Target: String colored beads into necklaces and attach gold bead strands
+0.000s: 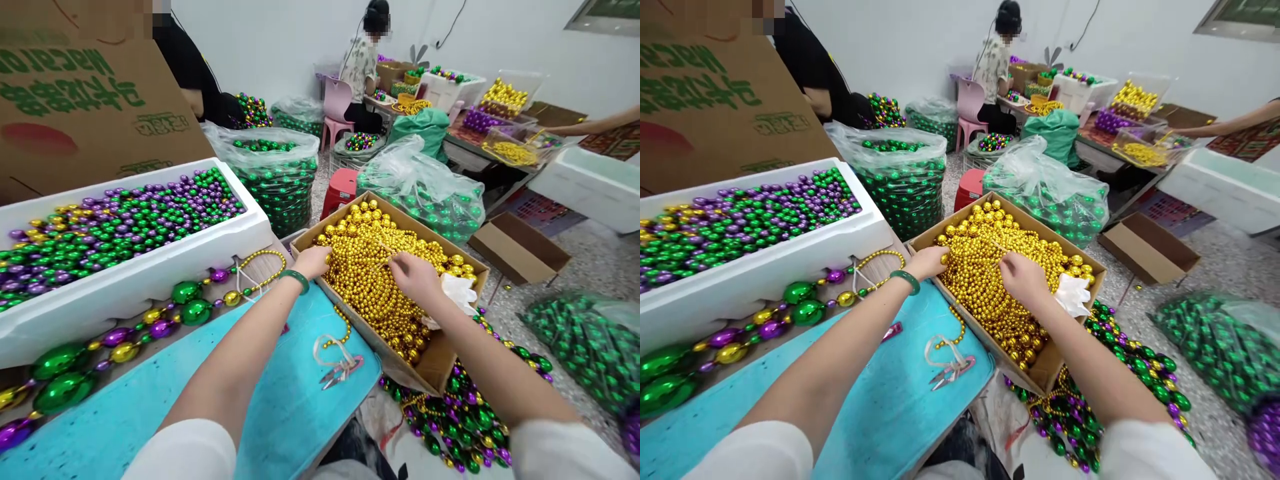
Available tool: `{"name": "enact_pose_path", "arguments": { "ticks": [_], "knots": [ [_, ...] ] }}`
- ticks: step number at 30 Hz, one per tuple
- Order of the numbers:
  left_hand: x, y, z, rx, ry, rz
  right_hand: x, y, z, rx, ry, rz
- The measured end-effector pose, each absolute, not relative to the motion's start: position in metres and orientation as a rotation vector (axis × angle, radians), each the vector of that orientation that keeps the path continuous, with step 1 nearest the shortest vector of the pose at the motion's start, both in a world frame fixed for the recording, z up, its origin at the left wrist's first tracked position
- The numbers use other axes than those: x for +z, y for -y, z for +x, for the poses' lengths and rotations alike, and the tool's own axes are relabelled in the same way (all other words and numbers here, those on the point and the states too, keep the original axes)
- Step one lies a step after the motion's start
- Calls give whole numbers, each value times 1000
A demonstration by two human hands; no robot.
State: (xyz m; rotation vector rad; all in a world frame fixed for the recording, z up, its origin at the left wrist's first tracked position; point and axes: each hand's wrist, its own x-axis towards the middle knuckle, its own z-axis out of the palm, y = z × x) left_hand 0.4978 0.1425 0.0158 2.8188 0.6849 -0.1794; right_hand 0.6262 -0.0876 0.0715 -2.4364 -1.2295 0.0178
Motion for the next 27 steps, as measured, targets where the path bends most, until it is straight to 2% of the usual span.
{"name": "enact_pose_path", "arguments": {
  "ticks": [2, 4, 8, 14, 22, 27],
  "knots": [
    [12, -140, 502, -247, -701, 2798, 85, 12, 634, -21, 1384, -2443],
    [10, -137, 505, -270, -724, 2791, 84, -58, 640, 97, 1479, -2509],
    [9, -135, 503, -228, -710, 2803, 52, -137, 649, 275, 1531, -2561],
    [6, -139, 505, -264, -636, 2780, 18, -145, 665, 413, 1582, -2588],
    [2, -140, 502, -221, -600, 2753, 43, -138, 695, 422, 1529, -2755],
    [7, -144, 506, -193, -555, 2718, 51, -127, 681, 492, 1479, -2883]
  ]
}}
